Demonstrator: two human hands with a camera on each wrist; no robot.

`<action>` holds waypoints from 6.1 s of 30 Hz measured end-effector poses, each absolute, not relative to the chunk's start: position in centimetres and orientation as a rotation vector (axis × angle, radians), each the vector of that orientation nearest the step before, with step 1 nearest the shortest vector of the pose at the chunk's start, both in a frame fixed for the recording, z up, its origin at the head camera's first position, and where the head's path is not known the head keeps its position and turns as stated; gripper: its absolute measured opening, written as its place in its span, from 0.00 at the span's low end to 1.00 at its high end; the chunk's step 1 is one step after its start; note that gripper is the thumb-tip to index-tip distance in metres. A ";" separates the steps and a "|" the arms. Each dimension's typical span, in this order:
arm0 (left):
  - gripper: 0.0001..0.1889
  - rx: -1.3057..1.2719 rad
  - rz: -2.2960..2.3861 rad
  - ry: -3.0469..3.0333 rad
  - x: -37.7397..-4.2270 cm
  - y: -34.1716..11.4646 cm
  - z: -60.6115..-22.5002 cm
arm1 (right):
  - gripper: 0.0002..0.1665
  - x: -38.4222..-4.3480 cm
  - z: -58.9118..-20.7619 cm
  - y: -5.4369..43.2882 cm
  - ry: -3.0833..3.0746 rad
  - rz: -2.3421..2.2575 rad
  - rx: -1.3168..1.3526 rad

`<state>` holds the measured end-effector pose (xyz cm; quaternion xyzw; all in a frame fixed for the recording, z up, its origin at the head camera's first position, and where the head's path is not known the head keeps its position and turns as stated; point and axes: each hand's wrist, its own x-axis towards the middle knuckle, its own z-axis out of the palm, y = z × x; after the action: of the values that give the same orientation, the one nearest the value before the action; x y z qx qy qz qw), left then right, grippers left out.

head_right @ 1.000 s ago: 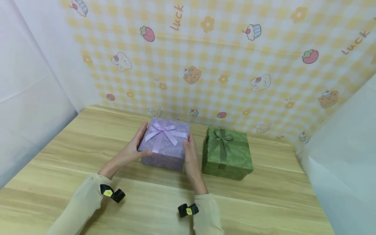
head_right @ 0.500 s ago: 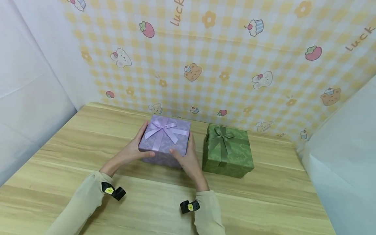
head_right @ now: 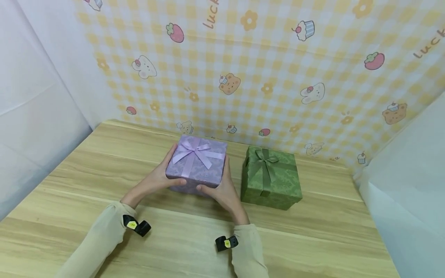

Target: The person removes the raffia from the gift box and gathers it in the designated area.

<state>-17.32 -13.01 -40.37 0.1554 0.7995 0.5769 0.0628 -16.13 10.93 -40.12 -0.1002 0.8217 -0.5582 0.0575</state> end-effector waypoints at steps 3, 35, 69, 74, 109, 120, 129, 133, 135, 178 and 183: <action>0.64 0.474 1.728 2.420 -17.3 -13.2 -40.6 | 0.74 -16.1 -40.3 11.0 2.499 -1.682 -0.299; 0.62 0.427 1.786 2.401 -16.8 -13.1 -41.0 | 0.69 -14.3 -37.7 9.7 2.441 -1.809 -0.303; 0.62 0.428 1.786 2.412 -16.6 -12.7 -40.3 | 0.68 -15.6 -40.3 10.4 2.615 -1.748 -0.333; 0.62 0.431 1.775 2.418 -16.6 -12.8 -40.4 | 0.68 -15.5 -39.9 10.2 2.597 -1.740 -0.323; 0.61 0.374 1.755 2.407 -15.9 -12.8 -40.7 | 0.70 -15.1 -40.4 10.4 2.591 -1.702 -0.287; 0.59 0.376 1.742 2.399 -16.0 -12.7 -40.5 | 0.69 -15.4 -40.1 10.5 2.596 -1.695 -0.331; 0.58 0.391 1.711 2.434 -16.6 -12.3 -40.4 | 0.69 -15.7 -39.7 11.2 2.603 -1.706 -0.361; 0.58 0.423 1.772 2.381 -16.7 -12.2 -40.4 | 0.69 -15.8 -39.7 11.2 2.600 -1.716 -0.366; 0.58 0.421 1.779 2.372 -16.7 -12.2 -40.4 | 0.69 -15.8 -39.8 11.2 2.607 -1.706 -0.351; 0.59 0.421 1.801 2.395 -16.2 -12.2 -39.2 | 0.69 -15.7 -39.1 11.1 2.661 -1.710 -0.403; 0.59 0.437 1.817 2.392 -16.1 -12.3 -39.2 | 0.70 -15.6 -38.8 10.9 2.687 -1.723 -0.424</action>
<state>-16.15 -12.32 -39.16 0.1438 0.7868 0.5979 0.0530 -15.57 10.88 -38.81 -0.1315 0.8338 -0.5347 -0.0394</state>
